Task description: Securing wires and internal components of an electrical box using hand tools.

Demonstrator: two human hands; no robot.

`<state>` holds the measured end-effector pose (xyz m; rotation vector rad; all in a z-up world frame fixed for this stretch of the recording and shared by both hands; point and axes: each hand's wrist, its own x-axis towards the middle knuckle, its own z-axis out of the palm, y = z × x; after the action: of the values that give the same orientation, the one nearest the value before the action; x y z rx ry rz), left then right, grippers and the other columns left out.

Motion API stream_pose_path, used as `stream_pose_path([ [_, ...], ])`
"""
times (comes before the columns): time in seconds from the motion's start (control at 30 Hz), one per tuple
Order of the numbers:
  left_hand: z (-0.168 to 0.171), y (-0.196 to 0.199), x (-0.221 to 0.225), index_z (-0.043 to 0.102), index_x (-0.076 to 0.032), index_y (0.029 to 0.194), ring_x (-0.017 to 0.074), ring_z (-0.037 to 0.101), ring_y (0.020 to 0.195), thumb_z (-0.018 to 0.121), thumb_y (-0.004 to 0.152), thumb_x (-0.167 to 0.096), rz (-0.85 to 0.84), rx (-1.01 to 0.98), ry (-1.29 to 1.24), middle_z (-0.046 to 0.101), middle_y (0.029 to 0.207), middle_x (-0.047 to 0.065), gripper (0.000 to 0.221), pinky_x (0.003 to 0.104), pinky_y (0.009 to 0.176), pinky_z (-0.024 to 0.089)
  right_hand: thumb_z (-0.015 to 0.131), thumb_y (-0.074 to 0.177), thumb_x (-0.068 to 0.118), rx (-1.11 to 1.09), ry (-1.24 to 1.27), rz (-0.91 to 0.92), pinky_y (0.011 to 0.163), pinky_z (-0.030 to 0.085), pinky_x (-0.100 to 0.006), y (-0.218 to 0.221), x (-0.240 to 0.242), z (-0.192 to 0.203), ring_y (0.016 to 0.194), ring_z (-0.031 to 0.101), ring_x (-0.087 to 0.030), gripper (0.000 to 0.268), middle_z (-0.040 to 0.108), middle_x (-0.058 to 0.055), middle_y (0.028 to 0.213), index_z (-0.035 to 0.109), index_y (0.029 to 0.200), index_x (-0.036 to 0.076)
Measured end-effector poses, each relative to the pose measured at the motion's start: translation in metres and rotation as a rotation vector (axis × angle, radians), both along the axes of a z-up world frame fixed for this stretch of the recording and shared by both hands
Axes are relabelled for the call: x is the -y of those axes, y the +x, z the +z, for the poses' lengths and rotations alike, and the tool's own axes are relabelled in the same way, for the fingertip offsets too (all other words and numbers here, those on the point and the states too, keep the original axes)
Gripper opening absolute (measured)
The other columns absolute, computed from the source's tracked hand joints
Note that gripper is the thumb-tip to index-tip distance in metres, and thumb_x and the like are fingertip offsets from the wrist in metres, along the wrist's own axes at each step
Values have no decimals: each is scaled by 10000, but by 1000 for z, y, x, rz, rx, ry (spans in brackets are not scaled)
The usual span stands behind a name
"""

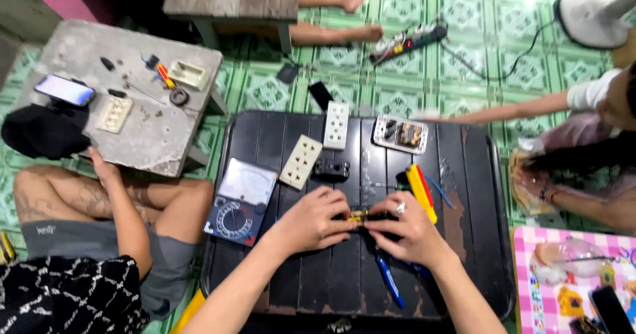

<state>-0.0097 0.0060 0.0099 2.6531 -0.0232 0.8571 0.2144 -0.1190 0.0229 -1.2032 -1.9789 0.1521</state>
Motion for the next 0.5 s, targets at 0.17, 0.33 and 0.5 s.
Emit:
stream_pose_path([
  [0.17,15,-4,-2,796,-90,1017,299,572,949,814,911,-220,-90,-59,49,640,942,82,169,413,792,482,793,841,175,50,-27,53,750,493,-410,0,4,18,907,624,-289,150,729,-67,1006,798,986,138],
  [0.33,24,-2,2,721,-23,1003,349,616,968,737,954,-167,-111,131,129,630,974,148,153,473,834,519,701,907,230,-83,-42,93,870,542,-494,3,11,22,1012,651,-347,215,718,-98,1183,755,1100,153],
  [0.5,35,-4,14,708,27,987,352,623,955,694,979,-124,-126,148,167,641,993,164,152,485,854,538,639,918,178,-164,206,75,810,571,-486,-27,40,134,914,681,-339,140,757,-105,1051,728,984,92],
])
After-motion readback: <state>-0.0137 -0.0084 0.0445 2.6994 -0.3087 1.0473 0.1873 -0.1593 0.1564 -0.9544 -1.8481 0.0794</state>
